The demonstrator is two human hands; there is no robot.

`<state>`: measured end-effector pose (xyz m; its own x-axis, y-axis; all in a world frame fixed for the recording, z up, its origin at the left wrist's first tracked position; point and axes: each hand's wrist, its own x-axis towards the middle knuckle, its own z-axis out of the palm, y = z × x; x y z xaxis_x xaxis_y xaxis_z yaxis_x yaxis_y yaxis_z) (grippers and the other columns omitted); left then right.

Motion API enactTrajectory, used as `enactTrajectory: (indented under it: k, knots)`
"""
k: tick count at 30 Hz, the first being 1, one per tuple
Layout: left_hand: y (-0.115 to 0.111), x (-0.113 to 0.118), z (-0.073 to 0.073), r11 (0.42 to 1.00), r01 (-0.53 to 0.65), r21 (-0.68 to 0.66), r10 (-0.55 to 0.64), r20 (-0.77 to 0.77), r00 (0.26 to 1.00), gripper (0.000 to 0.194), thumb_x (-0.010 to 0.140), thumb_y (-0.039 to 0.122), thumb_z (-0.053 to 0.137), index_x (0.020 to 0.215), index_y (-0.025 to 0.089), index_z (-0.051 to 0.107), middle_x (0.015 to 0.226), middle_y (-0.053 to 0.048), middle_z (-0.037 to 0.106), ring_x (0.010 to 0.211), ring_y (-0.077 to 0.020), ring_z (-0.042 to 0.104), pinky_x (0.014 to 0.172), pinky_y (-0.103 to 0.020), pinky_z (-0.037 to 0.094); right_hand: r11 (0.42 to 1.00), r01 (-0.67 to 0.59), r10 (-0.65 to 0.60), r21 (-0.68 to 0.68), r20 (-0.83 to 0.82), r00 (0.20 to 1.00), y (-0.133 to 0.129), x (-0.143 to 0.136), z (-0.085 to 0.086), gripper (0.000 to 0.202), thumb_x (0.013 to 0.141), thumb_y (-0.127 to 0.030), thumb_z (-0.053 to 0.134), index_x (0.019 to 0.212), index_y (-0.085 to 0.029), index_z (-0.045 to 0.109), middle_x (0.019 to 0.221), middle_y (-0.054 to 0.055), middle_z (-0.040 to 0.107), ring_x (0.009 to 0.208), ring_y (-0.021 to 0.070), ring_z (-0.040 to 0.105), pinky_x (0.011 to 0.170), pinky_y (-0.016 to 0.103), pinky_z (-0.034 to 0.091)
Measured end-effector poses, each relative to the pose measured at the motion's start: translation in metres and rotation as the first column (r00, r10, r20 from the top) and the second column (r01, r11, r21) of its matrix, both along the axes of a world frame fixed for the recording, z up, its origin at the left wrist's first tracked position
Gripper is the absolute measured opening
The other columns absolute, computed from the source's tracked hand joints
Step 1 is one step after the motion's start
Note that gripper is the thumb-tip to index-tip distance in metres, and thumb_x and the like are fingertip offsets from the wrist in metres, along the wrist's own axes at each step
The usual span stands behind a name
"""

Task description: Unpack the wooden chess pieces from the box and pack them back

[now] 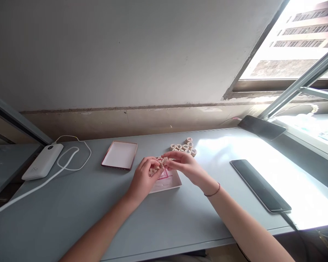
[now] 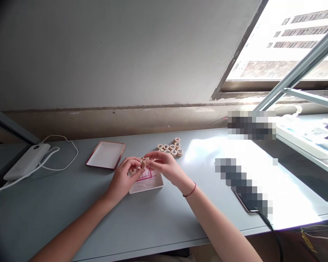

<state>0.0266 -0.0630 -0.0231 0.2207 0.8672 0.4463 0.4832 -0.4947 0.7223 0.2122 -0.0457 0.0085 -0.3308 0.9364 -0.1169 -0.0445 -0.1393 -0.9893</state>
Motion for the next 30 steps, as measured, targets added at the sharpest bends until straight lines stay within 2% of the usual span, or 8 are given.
enactTrajectory:
  k: [4, 7, 10, 12, 14, 18, 23, 30]
  knots:
    - [0.005, 0.006, -0.006, 0.989, 0.073, 0.131, -0.049, -0.177, 0.983, 0.011, 0.085, 0.019, 0.060, 0.076, 0.020, 0.053, 0.094, -0.003, 0.063, 0.091, -0.0166, 0.062, 0.079, -0.030, 0.049, 0.988, 0.151, -0.152, 0.026, 0.064, 0.986, 0.005, 0.013, 0.000, 0.041, 0.071, -0.042, 0.074, 0.104, -0.019, 0.065, 0.091, 0.005, 0.069, 0.087, 0.0193, 0.065, 0.085, 0.038, 0.053]
    - [0.008, 0.011, -0.012, 0.963, 0.134, 0.232, -0.033, -0.392, 0.919, 0.013, 0.084, 0.021, 0.063, 0.073, 0.020, 0.056, 0.093, -0.002, 0.067, 0.096, -0.0198, 0.060, 0.086, -0.037, 0.043, 0.988, 0.122, -0.136, 0.091, 0.170, 0.976, 0.005, 0.018, -0.001, 0.037, 0.074, -0.042, 0.069, 0.104, -0.020, 0.064, 0.083, 0.004, 0.068, 0.085, 0.0200, 0.065, 0.080, 0.036, 0.053]
    - [0.010, 0.011, -0.013, 0.962, 0.097, 0.257, 0.037, -0.471, 0.881, 0.013, 0.081, 0.024, 0.066, 0.070, 0.021, 0.060, 0.096, -0.003, 0.068, 0.099, -0.0216, 0.058, 0.087, -0.039, 0.041, 0.967, 0.024, -0.117, 0.252, 0.359, 0.926, 0.002, 0.016, -0.004, 0.029, 0.079, -0.038, 0.063, 0.102, -0.021, 0.064, 0.098, 0.006, 0.067, 0.080, 0.0173, 0.064, 0.070, 0.031, 0.053]
    - [0.011, 0.007, -0.012, 0.965, 0.066, 0.253, 0.059, -0.457, 0.887, 0.016, 0.080, 0.027, 0.068, 0.068, 0.020, 0.060, 0.095, -0.003, 0.068, 0.098, -0.0218, 0.058, 0.086, -0.039, 0.042, 0.930, -0.052, -0.159, 0.365, 0.524, 0.836, -0.002, 0.012, -0.004, 0.022, 0.081, -0.034, 0.058, 0.099, -0.022, 0.064, 0.101, 0.005, 0.066, 0.072, 0.0142, 0.061, 0.065, 0.029, 0.050]
    - [0.012, 0.000, -0.009, 0.973, 0.051, 0.224, 0.051, -0.426, 0.904, 0.016, 0.079, 0.030, 0.069, 0.069, 0.021, 0.059, 0.095, -0.003, 0.066, 0.097, -0.0214, 0.057, 0.085, -0.038, 0.044, 0.899, -0.134, -0.206, 0.417, 0.673, 0.710, -0.007, 0.007, -0.004, 0.016, 0.083, -0.032, 0.056, 0.093, -0.022, 0.064, 0.093, 0.003, 0.066, 0.065, 0.0126, 0.058, 0.060, 0.027, 0.045]
    - [0.014, -0.013, -0.011, 0.991, 0.028, 0.127, 0.022, -0.372, 0.928, 0.022, 0.078, 0.037, 0.068, 0.092, 0.023, 0.060, 0.112, -0.007, 0.058, 0.106, -0.0237, 0.055, 0.090, -0.040, 0.048, 0.864, -0.308, -0.189, 0.399, 0.822, 0.537, -0.014, -0.002, -0.004, 0.010, 0.086, -0.025, 0.054, 0.085, -0.022, 0.063, 0.087, 0.002, 0.065, 0.066, 0.0125, 0.056, 0.055, 0.023, 0.034]
    - [0.016, -0.019, -0.024, 0.998, -0.006, -0.060, -0.014, -0.326, 0.945, 0.032, 0.080, 0.034, 0.064, 0.109, 0.025, 0.052, 0.128, -0.008, 0.050, 0.116, -0.0245, 0.054, 0.094, -0.040, 0.049, 0.828, -0.441, -0.188, 0.346, 0.913, 0.362, -0.016, -0.003, -0.007, 0.020, 0.085, -0.015, 0.054, 0.101, -0.022, 0.062, 0.099, 0.004, 0.063, 0.065, 0.0118, 0.056, 0.050, 0.023, 0.025]
    - [0.023, -0.019, -0.035, 0.993, -0.006, -0.115, -0.021, -0.238, 0.971, 0.029, 0.077, 0.020, 0.062, 0.103, 0.024, 0.050, 0.119, -0.007, 0.056, 0.117, -0.0239, 0.053, 0.099, -0.041, 0.046, 0.837, -0.433, -0.220, 0.335, 0.930, 0.294, -0.012, -0.009, -0.015, 0.020, 0.089, -0.017, 0.048, 0.104, -0.023, 0.059, 0.094, 0.003, 0.065, 0.065, 0.0129, 0.058, 0.049, 0.024, 0.023]
